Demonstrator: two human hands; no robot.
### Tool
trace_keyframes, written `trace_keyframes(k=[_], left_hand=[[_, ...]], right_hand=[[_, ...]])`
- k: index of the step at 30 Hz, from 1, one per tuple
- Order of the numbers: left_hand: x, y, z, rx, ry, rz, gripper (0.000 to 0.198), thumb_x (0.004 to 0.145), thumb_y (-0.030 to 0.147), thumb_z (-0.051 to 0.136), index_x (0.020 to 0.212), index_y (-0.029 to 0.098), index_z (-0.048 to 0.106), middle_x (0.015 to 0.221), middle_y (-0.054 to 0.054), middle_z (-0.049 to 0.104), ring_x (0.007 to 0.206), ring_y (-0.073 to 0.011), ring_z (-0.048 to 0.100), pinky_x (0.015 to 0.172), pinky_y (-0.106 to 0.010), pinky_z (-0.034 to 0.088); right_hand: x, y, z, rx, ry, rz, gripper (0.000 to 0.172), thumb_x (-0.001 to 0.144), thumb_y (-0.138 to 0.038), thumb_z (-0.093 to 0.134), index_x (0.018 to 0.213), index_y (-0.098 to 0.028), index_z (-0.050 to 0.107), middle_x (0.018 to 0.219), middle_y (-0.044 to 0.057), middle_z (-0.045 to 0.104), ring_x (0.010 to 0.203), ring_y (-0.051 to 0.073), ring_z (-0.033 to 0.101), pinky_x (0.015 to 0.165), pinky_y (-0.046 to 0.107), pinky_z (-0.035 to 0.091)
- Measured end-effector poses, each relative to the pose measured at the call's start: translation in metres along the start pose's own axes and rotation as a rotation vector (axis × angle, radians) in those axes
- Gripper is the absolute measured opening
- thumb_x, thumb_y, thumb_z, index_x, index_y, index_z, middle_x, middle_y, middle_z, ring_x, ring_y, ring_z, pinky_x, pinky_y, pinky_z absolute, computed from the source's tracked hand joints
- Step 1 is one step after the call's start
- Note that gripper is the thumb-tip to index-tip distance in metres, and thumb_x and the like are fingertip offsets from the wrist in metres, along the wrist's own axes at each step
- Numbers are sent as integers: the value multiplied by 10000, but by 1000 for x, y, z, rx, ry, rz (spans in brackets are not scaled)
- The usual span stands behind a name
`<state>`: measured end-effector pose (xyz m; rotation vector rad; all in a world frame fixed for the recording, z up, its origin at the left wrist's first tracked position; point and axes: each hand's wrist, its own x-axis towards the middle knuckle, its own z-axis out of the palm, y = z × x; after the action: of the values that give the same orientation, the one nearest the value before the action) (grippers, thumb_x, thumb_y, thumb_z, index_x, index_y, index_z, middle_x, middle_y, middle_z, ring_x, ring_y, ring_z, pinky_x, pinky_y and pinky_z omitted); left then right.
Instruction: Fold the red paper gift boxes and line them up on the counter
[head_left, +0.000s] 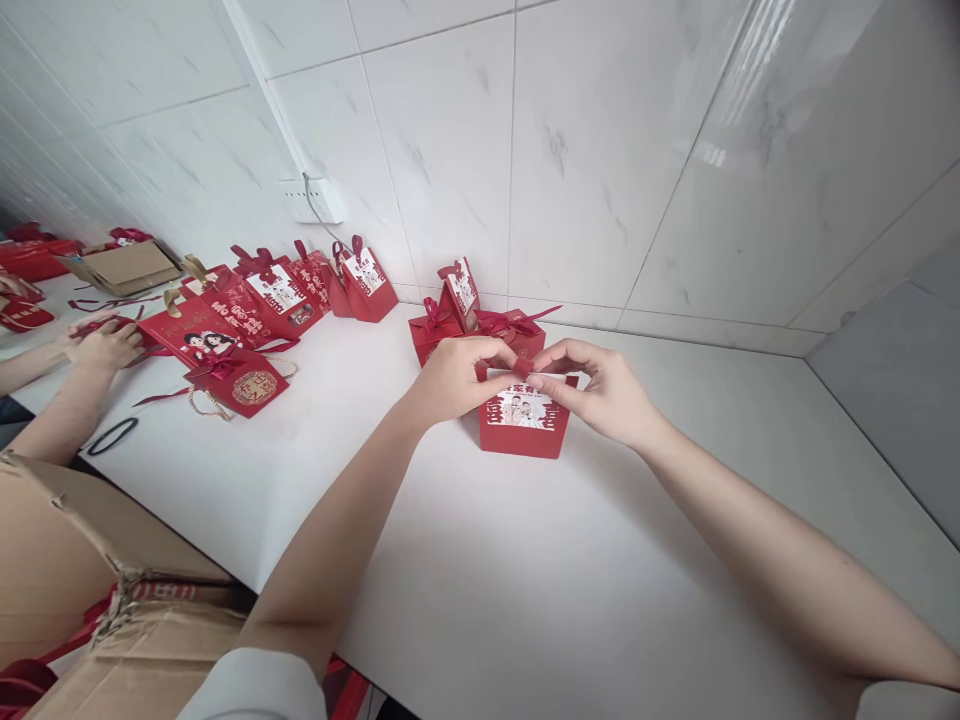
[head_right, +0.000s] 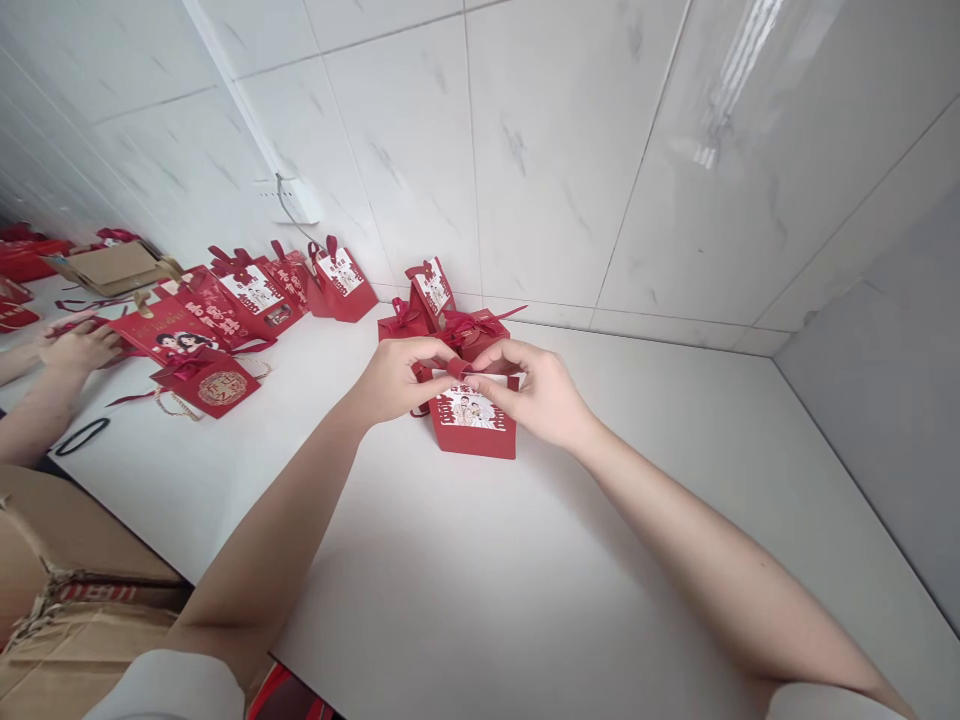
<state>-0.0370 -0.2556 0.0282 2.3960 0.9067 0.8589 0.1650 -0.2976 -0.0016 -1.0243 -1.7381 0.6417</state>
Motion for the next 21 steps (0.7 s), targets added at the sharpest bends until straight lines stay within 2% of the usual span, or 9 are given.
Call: trace_keyframes(k=[3,6,9,13,21], left_hand=[[0,2,0,44,25,-24,124,794,260,648,878,190,705,891,-5,718,810,-148,647,678,-245,477],[0,0,1,61,37,-24,119,789,266,662,863,190,716,876,-3,726,784,-145,650,677,-251,482],[1,-4,0,117,42,60,107,807,268,657,851,209,734,866,1,733,799,-149,647,721,-270,488],[1,-7,1,210,56,155,144,848,248,616,900,246,749,877,2,742,834,-164,631,747,-299,487],[1,-10,9,66,122,-3,135,799,310,678,868,223,756,867,-21,731,791,-155,649,696,-274,496]], right_hand=[[-3,-2,3,-62,26,-33,276,750,-425,732,889,-208,634,903,41,684,788,185,625,564,255,470],[-3,2,7,-80,66,-24,235,790,-423,694,838,-202,630,836,28,676,710,161,610,578,259,471],[-3,9,11,-47,112,0,219,852,-409,628,807,-196,636,790,20,673,679,146,606,602,261,465],[-1,16,13,-19,167,8,233,849,-416,632,800,-189,648,772,19,676,650,138,589,574,251,445],[-3,15,14,-85,193,-29,227,863,-402,605,823,-193,684,779,20,700,627,140,587,590,259,445]])
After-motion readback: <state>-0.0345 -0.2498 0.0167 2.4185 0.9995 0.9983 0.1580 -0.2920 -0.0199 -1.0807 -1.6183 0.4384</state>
